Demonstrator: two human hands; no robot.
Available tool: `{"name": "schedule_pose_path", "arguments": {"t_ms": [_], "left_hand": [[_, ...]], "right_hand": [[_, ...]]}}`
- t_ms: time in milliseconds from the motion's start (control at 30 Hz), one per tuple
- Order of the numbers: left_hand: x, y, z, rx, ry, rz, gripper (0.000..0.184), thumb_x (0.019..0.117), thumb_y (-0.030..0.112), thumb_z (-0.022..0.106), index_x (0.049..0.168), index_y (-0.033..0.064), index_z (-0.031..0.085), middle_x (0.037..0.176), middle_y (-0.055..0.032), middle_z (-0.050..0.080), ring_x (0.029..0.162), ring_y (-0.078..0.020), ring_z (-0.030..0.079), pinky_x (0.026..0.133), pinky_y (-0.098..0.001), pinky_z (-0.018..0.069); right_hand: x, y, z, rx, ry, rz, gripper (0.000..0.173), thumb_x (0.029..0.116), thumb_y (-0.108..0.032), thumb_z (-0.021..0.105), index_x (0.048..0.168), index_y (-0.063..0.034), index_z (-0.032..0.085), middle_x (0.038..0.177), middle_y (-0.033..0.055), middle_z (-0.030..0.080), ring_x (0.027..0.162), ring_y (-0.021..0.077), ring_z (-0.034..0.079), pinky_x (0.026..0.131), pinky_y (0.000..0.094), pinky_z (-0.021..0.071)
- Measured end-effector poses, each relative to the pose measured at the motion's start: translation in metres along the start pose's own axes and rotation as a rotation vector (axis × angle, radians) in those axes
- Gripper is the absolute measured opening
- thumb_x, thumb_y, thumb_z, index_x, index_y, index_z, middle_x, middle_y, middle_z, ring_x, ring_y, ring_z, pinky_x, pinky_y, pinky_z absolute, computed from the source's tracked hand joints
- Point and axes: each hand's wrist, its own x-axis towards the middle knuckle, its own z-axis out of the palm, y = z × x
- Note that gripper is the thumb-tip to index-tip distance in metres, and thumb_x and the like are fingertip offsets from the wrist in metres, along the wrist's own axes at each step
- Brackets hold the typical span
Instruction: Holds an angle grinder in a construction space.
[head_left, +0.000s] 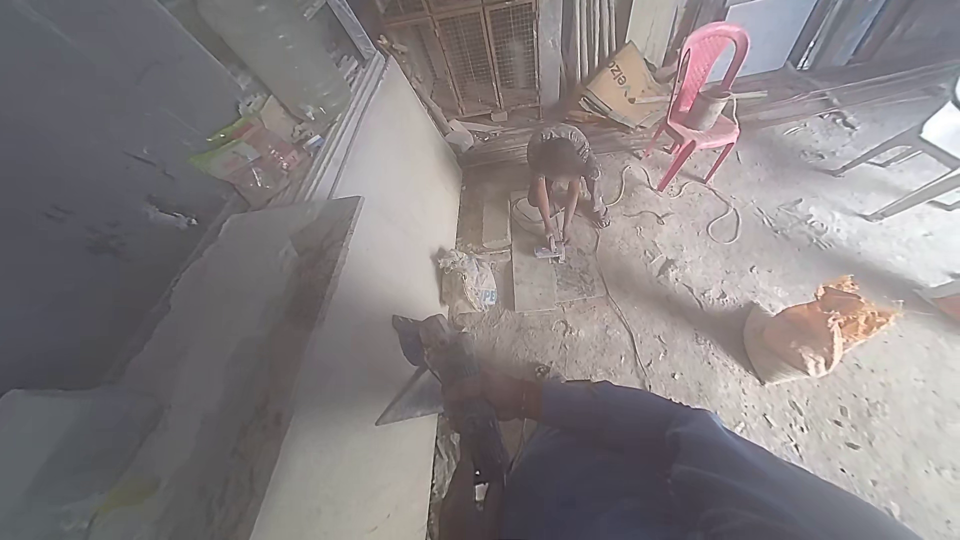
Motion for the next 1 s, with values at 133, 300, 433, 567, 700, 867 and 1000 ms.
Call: {"name": "schedule_pose_path", "arguments": {"t_ms": [133, 300, 433, 567, 700, 867, 1000], "left_hand": [[-0.002, -0.034, 0.010, 0.012, 0.027, 0.045, 0.058, 0.0920, 0.012, 0.069, 0.143, -0.0106, 0.051, 0.121, -0.0197, 0.071, 0.107, -0.0173, 0.072, 0.097, -0.0341, 0.0586], [-0.002, -0.031, 0.009, 0.010, 0.015, 0.016, 0.060, 0.0918, 0.011, 0.070, 0.144, -0.0101, 0.050, 0.123, -0.0203, 0.070, 0.107, -0.0183, 0.072, 0.098, -0.0352, 0.0577], [-0.001, -0.014, 0.003, 0.019, -0.009, -0.022, 0.056, 0.0955, 0.018, 0.066, 0.141, -0.0113, 0.052, 0.125, -0.0207, 0.070, 0.111, -0.0192, 0.071, 0.101, -0.0334, 0.0551], [-0.001, -0.048, 0.012, 0.040, 0.041, 0.042, 0.061, 0.0907, 0.013, 0.072, 0.143, -0.0104, 0.050, 0.121, -0.0200, 0.071, 0.105, -0.0179, 0.073, 0.096, -0.0349, 0.0589], [0.000, -0.052, 0.011, 0.043, 0.041, 0.044, 0.063, 0.0895, 0.012, 0.073, 0.143, -0.0105, 0.050, 0.121, -0.0195, 0.071, 0.105, -0.0163, 0.072, 0.096, -0.0333, 0.0584], [0.002, -0.047, 0.007, 0.054, 0.032, 0.034, 0.060, 0.0906, 0.014, 0.072, 0.142, -0.0092, 0.052, 0.120, -0.0180, 0.071, 0.105, -0.0142, 0.072, 0.096, -0.0322, 0.0587], [0.004, -0.053, 0.008, 0.034, 0.042, 0.051, 0.062, 0.0894, 0.013, 0.073, 0.142, -0.0102, 0.051, 0.122, -0.0191, 0.071, 0.106, -0.0147, 0.072, 0.096, -0.0318, 0.0588]], "right_hand": [[0.000, 0.003, -0.002, 0.006, -0.005, -0.008, 0.030, 0.0826, -0.020, 0.069, 0.106, -0.0070, 0.057, 0.079, 0.0076, 0.070, 0.068, 0.0200, 0.070, 0.066, 0.0385, 0.0610], [-0.001, 0.003, -0.001, -0.003, 0.009, -0.013, 0.031, 0.0819, -0.019, 0.069, 0.108, -0.0074, 0.057, 0.080, 0.0071, 0.070, 0.069, 0.0195, 0.070, 0.067, 0.0382, 0.0609], [0.001, 0.003, -0.001, 0.010, -0.003, -0.011, 0.029, 0.0828, -0.019, 0.069, 0.107, -0.0079, 0.057, 0.080, 0.0061, 0.070, 0.069, 0.0186, 0.070, 0.066, 0.0377, 0.0611], [0.000, 0.001, 0.003, 0.025, 0.020, -0.010, 0.028, 0.0826, -0.017, 0.068, 0.106, -0.0075, 0.057, 0.078, 0.0065, 0.071, 0.068, 0.0190, 0.071, 0.066, 0.0368, 0.0617], [0.002, 0.001, 0.003, 0.016, 0.016, -0.014, 0.026, 0.0833, -0.018, 0.067, 0.105, -0.0078, 0.057, 0.078, 0.0063, 0.071, 0.067, 0.0187, 0.071, 0.065, 0.0366, 0.0615], [0.005, 0.002, 0.001, 0.018, 0.008, -0.027, 0.026, 0.0831, -0.019, 0.068, 0.105, -0.0076, 0.058, 0.078, 0.0065, 0.071, 0.067, 0.0187, 0.070, 0.065, 0.0368, 0.0612], [0.008, 0.002, 0.002, 0.011, 0.006, -0.023, 0.028, 0.0824, -0.019, 0.069, 0.106, -0.0077, 0.058, 0.078, 0.0066, 0.070, 0.067, 0.0191, 0.070, 0.065, 0.0372, 0.0614]]}}
